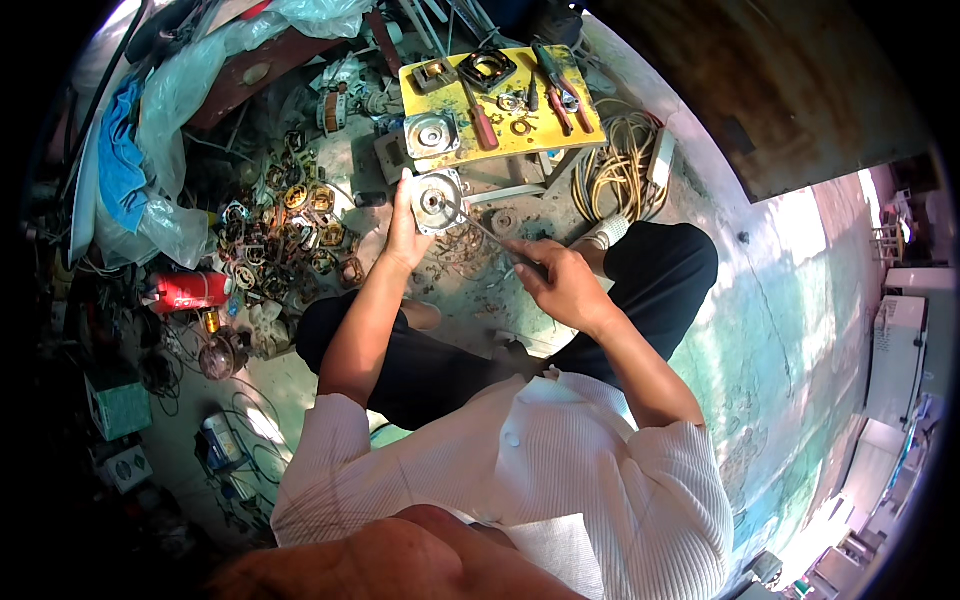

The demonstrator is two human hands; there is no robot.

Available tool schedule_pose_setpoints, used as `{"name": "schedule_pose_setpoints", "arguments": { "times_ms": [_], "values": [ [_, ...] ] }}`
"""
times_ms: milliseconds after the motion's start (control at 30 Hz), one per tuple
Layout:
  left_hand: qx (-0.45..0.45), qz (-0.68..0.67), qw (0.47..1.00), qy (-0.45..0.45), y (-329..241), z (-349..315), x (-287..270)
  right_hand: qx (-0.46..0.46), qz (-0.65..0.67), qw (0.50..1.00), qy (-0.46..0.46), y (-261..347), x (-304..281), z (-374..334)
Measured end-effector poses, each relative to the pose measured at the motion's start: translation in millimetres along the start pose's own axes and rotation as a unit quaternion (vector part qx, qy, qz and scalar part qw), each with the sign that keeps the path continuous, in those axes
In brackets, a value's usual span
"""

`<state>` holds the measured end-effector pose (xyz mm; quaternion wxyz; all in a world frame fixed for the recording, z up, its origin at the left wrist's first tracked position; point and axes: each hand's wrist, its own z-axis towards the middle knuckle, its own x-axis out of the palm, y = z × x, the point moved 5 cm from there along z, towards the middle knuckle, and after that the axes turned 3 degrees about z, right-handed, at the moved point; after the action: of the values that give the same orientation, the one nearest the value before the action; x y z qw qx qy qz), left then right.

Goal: The person holds various metal motor housings and stator components by hand, using pliers and a screwdriver to pry and pull apart wires, metal rings, and internal parts while sitting among scrap.

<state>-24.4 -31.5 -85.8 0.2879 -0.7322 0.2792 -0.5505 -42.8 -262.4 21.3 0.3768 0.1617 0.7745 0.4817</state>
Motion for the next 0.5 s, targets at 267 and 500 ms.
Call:
{"name": "schedule_pose_setpoints", "arguments": {
  "times_ms": [267,500],
  "values": [
    [0.073,0.129,0.988,-0.037,11.1,5.7,-20.0,0.062,0.110,0.992,0.019,-8.7,24.2,8.5],
    [0.109,0.135,0.984,-0.050,6.2,-3.3,-3.6,0.091,0.255,0.962,0.028,-21.1,38.8,11.6]
  ]
}}
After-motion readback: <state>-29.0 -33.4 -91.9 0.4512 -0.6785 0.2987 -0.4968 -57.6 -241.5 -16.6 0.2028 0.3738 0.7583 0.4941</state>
